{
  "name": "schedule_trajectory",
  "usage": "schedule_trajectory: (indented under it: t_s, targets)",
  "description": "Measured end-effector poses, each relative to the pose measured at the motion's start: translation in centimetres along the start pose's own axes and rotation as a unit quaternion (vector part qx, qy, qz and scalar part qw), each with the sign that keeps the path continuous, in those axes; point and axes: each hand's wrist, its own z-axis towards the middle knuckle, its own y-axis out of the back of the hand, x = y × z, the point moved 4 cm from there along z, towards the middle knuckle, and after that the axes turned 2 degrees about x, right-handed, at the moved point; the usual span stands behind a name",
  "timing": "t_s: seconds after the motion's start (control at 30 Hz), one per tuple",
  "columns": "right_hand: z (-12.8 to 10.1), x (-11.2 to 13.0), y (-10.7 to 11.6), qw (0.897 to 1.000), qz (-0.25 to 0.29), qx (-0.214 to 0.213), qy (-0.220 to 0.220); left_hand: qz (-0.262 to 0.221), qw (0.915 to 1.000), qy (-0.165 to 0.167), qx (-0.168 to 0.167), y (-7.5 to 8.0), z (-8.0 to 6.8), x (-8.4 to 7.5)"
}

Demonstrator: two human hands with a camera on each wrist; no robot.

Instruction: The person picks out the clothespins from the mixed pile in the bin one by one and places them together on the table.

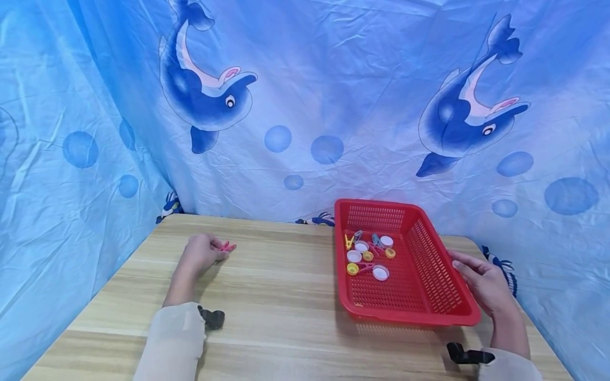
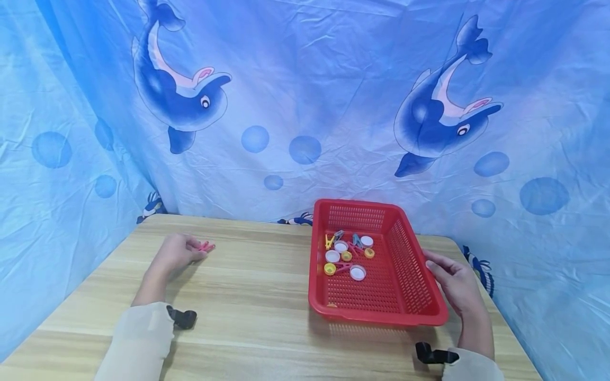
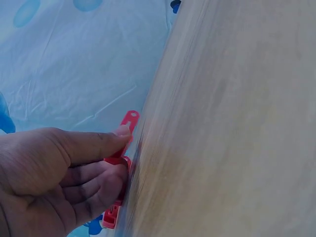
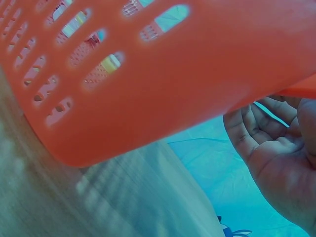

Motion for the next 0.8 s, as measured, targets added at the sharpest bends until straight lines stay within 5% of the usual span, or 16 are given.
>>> schedule_trajectory:
  t_s: [0.37,0.8]
  targets:
    - [0.07,-0.19,0.06,1.0,-0.02,-0.004,-0.007,0.002,0.9995,0.0,0.031,0.04,-0.25,-0.03]
    - [0.03,-0.25,0.03,1.0,-0.006,-0.003,-0.012,-0.002,0.9999,-0.006,0.015,-0.28,0.0,0.1]
